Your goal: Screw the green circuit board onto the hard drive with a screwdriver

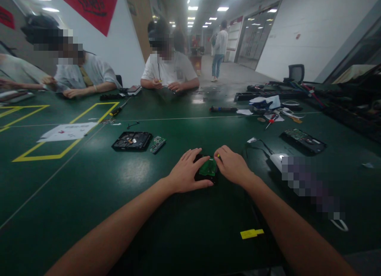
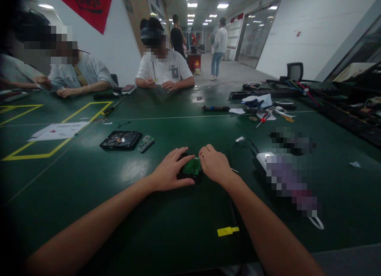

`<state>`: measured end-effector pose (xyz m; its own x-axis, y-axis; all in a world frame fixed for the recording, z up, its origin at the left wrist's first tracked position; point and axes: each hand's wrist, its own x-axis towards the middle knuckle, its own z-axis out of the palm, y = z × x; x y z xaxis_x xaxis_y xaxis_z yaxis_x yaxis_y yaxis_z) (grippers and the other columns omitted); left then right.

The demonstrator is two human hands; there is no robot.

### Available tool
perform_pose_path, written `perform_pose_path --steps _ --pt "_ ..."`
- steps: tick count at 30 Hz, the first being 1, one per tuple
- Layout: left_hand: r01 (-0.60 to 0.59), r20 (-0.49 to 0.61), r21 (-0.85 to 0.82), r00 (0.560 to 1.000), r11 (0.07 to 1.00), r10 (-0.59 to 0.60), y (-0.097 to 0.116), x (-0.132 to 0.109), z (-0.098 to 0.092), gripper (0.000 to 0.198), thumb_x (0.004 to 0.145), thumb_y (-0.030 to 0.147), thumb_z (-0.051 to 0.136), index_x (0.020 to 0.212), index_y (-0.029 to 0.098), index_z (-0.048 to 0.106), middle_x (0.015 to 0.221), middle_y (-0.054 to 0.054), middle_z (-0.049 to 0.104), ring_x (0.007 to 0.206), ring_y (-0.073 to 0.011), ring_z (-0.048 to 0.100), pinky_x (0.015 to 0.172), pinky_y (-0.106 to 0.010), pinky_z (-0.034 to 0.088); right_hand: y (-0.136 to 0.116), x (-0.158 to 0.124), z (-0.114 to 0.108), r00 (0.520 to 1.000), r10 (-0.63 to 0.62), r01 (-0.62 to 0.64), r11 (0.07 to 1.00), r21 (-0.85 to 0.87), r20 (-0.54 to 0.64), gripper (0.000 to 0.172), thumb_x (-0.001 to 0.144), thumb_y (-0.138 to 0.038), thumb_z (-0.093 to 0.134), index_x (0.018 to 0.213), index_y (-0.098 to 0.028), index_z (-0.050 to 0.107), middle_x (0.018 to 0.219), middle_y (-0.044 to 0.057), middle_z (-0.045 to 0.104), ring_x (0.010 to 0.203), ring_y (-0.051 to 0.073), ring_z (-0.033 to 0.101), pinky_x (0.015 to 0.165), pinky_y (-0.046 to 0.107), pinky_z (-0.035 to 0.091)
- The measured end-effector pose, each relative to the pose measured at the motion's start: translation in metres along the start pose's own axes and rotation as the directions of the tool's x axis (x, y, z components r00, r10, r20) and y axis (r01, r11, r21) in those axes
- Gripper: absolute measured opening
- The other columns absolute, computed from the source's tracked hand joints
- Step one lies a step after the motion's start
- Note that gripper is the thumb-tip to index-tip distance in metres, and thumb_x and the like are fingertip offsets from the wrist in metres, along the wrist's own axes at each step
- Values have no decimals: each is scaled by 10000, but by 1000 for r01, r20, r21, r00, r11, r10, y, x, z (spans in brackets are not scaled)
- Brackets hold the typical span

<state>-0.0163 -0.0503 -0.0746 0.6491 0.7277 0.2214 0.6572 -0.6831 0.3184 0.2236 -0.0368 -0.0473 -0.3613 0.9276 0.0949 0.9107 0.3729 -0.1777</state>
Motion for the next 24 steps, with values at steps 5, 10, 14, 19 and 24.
perform_pose_path --steps 5,10,14,19,24 --pt "-17 16 43 1000 999 16 -2 0 1 874 888 813 638 1558 264 518 1703 -161 342 1577 -426 313 1297 -636 230 -7 0 -1 1000 9 -9 1000 -8 16 258 1076 -303 425 1135 -201 655 1212 107 686 978 243 693 811 361 487" --pt "-18 12 45 1000 999 18 -2 0 1 857 886 809 647 1545 273 535 1701 -146 356 1564 -422 339 1295 -636 242 -3 1 0 1000 8 -8 1000 16 7 242 1072 -287 440 1100 -191 660 1161 101 716 980 236 696 823 348 484" --pt "-22 11 48 1000 999 22 -3 0 2 840 901 802 633 1552 281 530 1700 -147 357 1569 -418 331 1292 -638 248 -3 2 1 1000 20 -20 1000 3 1 234 1068 -282 457 1079 -192 672 1124 98 731 973 235 698 830 343 481" --pt "-24 8 61 1000 998 24 -4 0 2 835 899 804 632 1548 288 534 1696 -140 364 1569 -411 335 1290 -637 253 -5 3 0 1000 22 -22 1000 14 0 228 1062 -275 472 1081 -189 682 1110 93 734 955 227 694 821 335 478" --pt "-33 2 58 999 998 33 -5 0 4 828 906 802 625 1542 278 541 1691 -144 373 1565 -411 340 1289 -634 257 -4 5 3 1000 8 -8 1000 13 -5 216 1050 -268 484 1074 -192 684 1101 95 731 922 221 686 800 330 473"
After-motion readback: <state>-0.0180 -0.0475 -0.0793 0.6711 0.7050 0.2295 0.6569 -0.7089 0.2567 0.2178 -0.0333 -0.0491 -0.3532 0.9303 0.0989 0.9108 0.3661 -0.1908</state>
